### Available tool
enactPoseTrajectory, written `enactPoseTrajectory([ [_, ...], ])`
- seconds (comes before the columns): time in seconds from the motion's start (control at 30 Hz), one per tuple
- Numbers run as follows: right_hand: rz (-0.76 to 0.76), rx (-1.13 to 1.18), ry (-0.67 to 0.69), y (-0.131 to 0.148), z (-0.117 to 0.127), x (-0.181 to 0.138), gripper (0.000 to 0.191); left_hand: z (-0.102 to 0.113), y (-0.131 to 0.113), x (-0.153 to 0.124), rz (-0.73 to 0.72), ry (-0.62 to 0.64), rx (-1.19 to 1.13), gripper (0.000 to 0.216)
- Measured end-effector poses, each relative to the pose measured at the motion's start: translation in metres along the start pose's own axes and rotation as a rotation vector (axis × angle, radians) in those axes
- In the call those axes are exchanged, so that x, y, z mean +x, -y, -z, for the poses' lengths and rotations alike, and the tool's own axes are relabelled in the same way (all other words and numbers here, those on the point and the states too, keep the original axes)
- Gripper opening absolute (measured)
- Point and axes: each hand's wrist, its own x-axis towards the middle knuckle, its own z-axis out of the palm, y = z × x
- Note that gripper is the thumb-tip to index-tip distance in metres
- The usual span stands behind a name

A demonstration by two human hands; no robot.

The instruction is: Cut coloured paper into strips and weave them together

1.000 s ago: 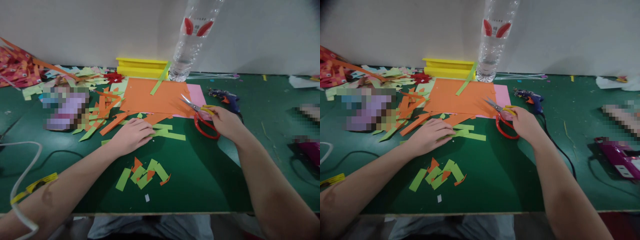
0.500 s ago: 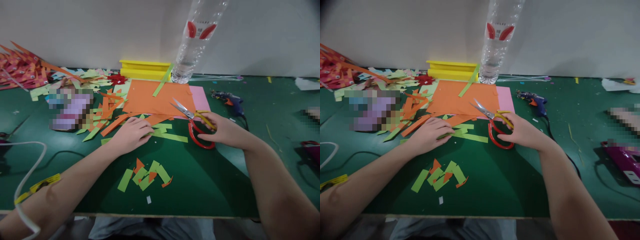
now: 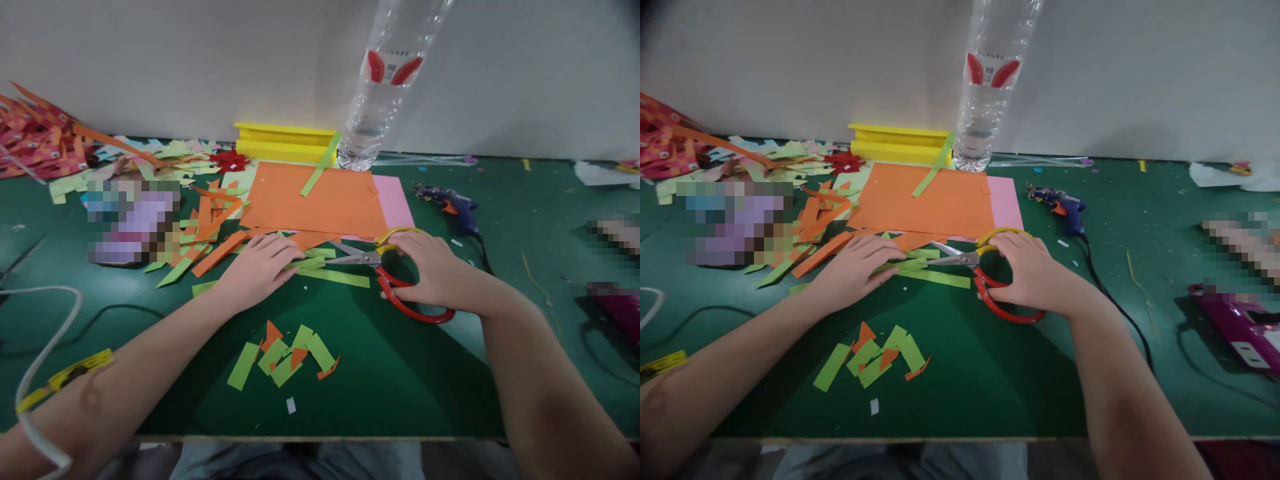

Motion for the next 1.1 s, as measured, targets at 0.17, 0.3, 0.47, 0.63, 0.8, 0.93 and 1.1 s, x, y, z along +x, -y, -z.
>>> enactPoseTrajectory([
  [0.17, 0.033, -0.017, 0.030, -0.001, -0.003, -0.001, 0.062, -0.003, -0.001, 0.001, 0.041, 0.013, 0.006, 0.027],
  [0.3, 0.051, 0.020, 0.049, 0.000, -0.002, -0.001, 0.056, -0.005, -0.001, 0.002, -0.015, 0.037, 0.002, 0.024],
  [0.47, 0.055, 0.052, 0.062, 0.007, 0.001, 0.000, 0.050, -0.004, 0.000, 0.004, -0.022, 0.041, -0.054, 0.028],
  [0.63, 0.039, 0.124, 0.079, 0.014, 0.006, 0.002, 0.043, -0.002, 0.001, 0.004, -0.035, 0.086, -0.123, 0.029],
  [0.8, 0.064, 0.102, 0.050, 0.014, 0.008, 0.004, 0.042, 0.000, 0.001, 0.005, -0.044, 0.144, -0.119, 0.032],
  [0.93, 0.080, 0.108, 0.052, 0.009, 0.009, 0.004, 0.041, 0.002, -0.001, 0.006, -0.025, 0.180, -0.114, 0.032],
  [1.1, 0.079, 0.144, 0.065, 0.002, 0.011, 0.002, 0.044, 0.002, -0.001, 0.006, -0.005, 0.209, -0.115, 0.031],
])
